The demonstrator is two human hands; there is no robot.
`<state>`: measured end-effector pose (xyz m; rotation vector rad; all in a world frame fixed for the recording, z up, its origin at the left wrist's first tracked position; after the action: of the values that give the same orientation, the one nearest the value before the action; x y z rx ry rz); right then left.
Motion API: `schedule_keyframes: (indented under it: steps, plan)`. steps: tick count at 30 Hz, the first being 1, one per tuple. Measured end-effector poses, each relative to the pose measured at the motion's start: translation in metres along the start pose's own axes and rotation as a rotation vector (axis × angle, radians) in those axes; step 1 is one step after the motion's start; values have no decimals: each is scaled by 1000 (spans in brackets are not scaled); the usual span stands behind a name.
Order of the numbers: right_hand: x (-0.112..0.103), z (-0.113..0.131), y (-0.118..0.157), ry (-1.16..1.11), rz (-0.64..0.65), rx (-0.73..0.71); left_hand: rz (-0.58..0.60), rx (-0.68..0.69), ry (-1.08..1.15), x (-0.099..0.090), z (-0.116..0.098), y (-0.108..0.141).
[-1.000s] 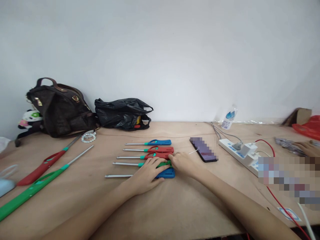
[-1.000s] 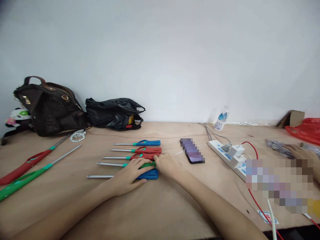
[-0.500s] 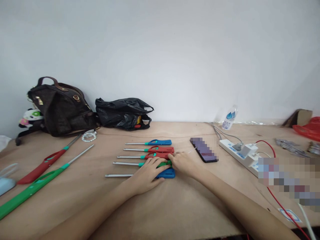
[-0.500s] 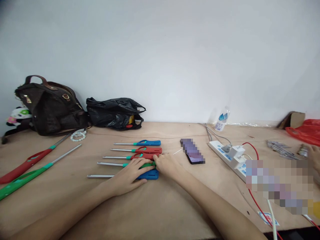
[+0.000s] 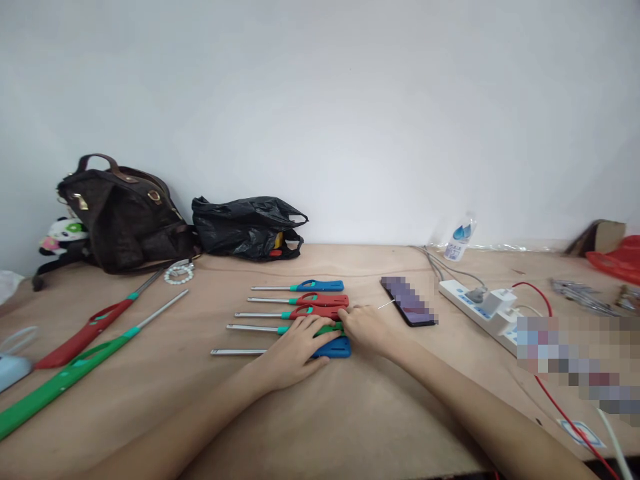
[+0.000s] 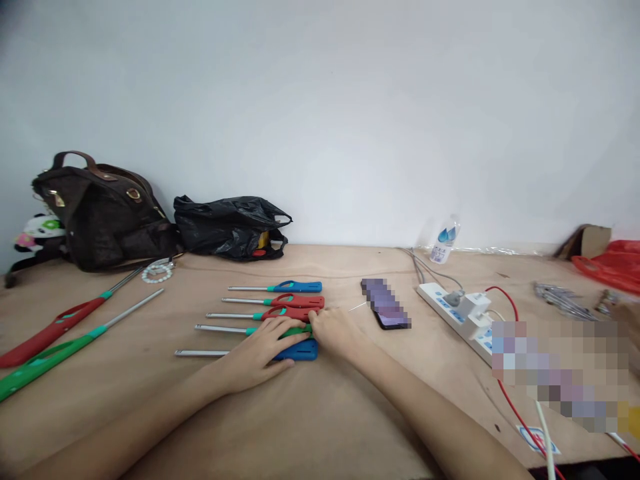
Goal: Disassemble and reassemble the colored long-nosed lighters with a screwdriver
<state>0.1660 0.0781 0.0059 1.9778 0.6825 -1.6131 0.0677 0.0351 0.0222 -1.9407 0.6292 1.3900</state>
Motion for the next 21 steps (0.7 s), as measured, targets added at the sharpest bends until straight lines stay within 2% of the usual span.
schedule_keyframes:
  steps: [12, 21]
  plan:
    - [0, -2, 1, -3, 19, 4, 3, 1, -1, 1, 0, 0]
    - [-2, 0, 0, -1, 24, 10, 52, -20, -26, 4, 0, -1]
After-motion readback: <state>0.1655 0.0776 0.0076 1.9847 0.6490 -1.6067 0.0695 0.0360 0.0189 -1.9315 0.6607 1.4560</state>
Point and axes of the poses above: each hand's wrist, its own y-axis away from the middle knuckle, its own x-axis out of the palm, z = x × y, the point moved 8 cm from there along -y, towards the middle knuckle, and after that the axes turned 13 degrees about -x, right-handed, at the moved point
